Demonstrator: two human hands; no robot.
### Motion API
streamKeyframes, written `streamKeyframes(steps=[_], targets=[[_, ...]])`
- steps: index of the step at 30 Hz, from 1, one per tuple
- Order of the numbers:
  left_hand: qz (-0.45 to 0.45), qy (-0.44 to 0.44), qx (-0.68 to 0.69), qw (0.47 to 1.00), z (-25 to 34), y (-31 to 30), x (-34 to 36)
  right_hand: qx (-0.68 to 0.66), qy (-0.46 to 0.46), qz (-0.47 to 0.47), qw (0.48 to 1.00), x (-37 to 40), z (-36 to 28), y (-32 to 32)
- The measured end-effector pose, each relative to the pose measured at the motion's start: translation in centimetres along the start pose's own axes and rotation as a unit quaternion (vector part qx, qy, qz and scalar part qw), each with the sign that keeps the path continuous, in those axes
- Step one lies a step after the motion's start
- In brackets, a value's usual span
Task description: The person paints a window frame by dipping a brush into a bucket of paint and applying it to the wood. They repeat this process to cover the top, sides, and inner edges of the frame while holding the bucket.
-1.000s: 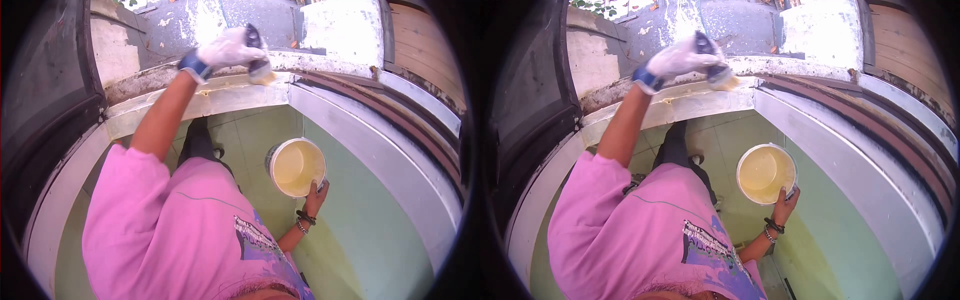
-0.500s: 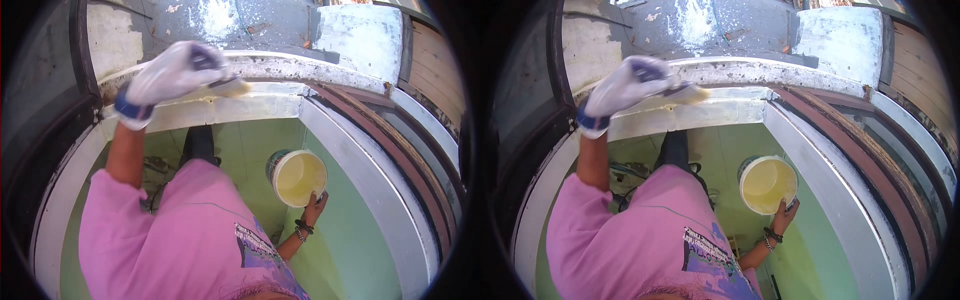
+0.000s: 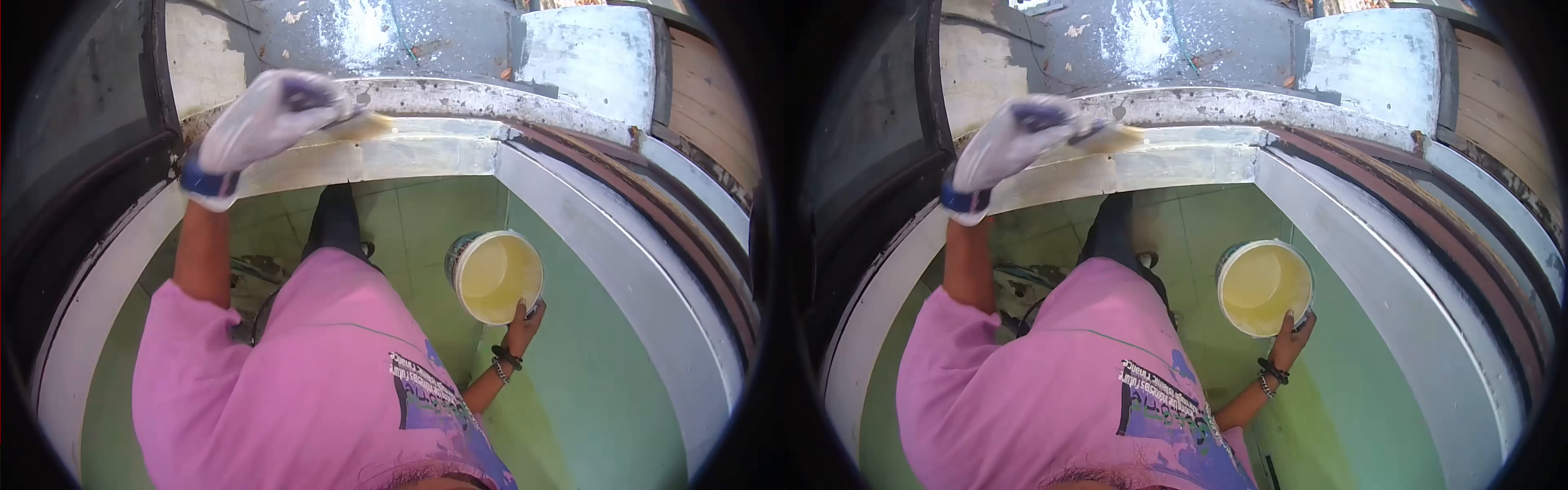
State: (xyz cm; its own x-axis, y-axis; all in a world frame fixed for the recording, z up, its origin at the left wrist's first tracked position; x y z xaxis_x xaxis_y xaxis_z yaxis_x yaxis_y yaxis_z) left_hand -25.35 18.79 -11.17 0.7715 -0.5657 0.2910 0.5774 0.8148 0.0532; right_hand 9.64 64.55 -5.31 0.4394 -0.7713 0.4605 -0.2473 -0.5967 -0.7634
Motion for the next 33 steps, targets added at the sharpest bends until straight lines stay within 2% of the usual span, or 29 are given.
streamKeyframes(steps=[2,5,7,8,10,12,14,15,16,17,19,20,23,24,26,28,29,30,32,33], targets=[[0.055,0.013,-0.023,0.998,1.5,-1.2,2.1,-0.014,0.015,-0.016,1.000,0.0,-0.5,0.6],[0.032,0.118,0.080,0.989,3.3,3.6,-1.9,-0.011,-0.023,-0.014,1.000,0.6,-1.5,0.7],[0.000,0.123,0.059,0.991,3.7,7.3,-4.9,-0.012,-0.032,-0.017,0.999,0.7,-1.4,0.5],[0.029,0.165,-0.035,0.985,2.1,7.9,-6.3,-0.003,-0.043,-0.011,0.999,0.6,-1.1,0.3],[-0.015,0.115,-0.008,0.993,0.3,7.4,-5.0,-0.030,-0.034,-0.016,0.999,0.4,-0.3,0.2],[0.014,0.021,-0.106,0.994,-0.9,2.6,-0.4,-0.034,-0.030,-0.018,0.999,0.7,-0.6,0.2],[0.050,0.027,-0.058,0.997,0.1,-1.8,5.1,-0.014,-0.053,-0.016,0.998,-0.1,0.4,-0.3],[0.097,0.022,-0.047,0.994,0.9,-2.5,6.9,-0.057,-0.054,-0.036,0.996,0.0,0.1,0.0],[0.145,0.018,-0.039,0.988,2.0,-3.3,8.1,-0.045,-0.080,-0.022,0.996,-0.1,0.2,-0.3],[0.123,0.016,0.024,0.992,2.7,-1.5,7.2,-0.032,-0.085,-0.025,0.996,-0.2,0.0,-0.3],[0.156,0.153,-0.006,0.976,4.0,1.8,3.8,-0.009,-0.100,-0.013,0.995,0.4,-0.7,-0.5],[0.179,0.175,0.042,0.967,4.2,4.2,1.7,0.002,-0.112,0.001,0.994,0.5,-1.0,-0.7],[0.221,0.169,0.229,0.933,0.8,10.7,-4.3,-0.002,-0.111,-0.006,0.994,0.3,-0.8,-1.0],[0.243,0.205,0.225,0.921,0.9,12.2,-4.8,-0.006,-0.116,-0.003,0.993,-0.5,0.3,-1.0],[0.251,0.096,0.052,0.962,-3.2,14.5,-3.6,-0.036,-0.103,-0.014,0.994,-1.3,1.7,-1.0],[0.277,0.135,0.012,0.951,-0.8,14.2,-0.3,-0.033,-0.121,-0.020,0.992,-2.2,2.7,-1.0],[0.293,0.104,0.112,0.944,-1.2,14.3,0.1,-0.041,-0.129,-0.022,0.991,-2.3,2.6,-0.9],[0.313,0.100,0.055,0.943,-0.3,14.2,0.4,-0.041,-0.134,-0.030,0.990,-1.8,2.2,-1.0],[0.338,0.193,0.121,0.913,-0.1,15.8,-0.9,-0.041,-0.122,-0.043,0.991,-1.6,2.0,-1.0],[0.331,0.102,0.053,0.936,-2.9,16.7,-2.2,-0.042,-0.132,-0.049,0.989,-1.2,1.3,-0.8]])
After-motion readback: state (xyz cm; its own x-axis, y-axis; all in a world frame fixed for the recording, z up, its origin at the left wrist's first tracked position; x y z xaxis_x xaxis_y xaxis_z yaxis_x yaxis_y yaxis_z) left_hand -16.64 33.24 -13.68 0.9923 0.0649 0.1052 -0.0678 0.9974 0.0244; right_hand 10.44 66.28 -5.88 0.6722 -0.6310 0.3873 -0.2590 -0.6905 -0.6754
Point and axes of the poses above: each hand's wrist, its own x-axis away from the middle knuckle, its own y-axis out of the palm, z = x × y, the point moved 10 cm from there along -x, towards the middle knuckle, and after that the axes turned 5 degrees about y, right-handed, at the moved point
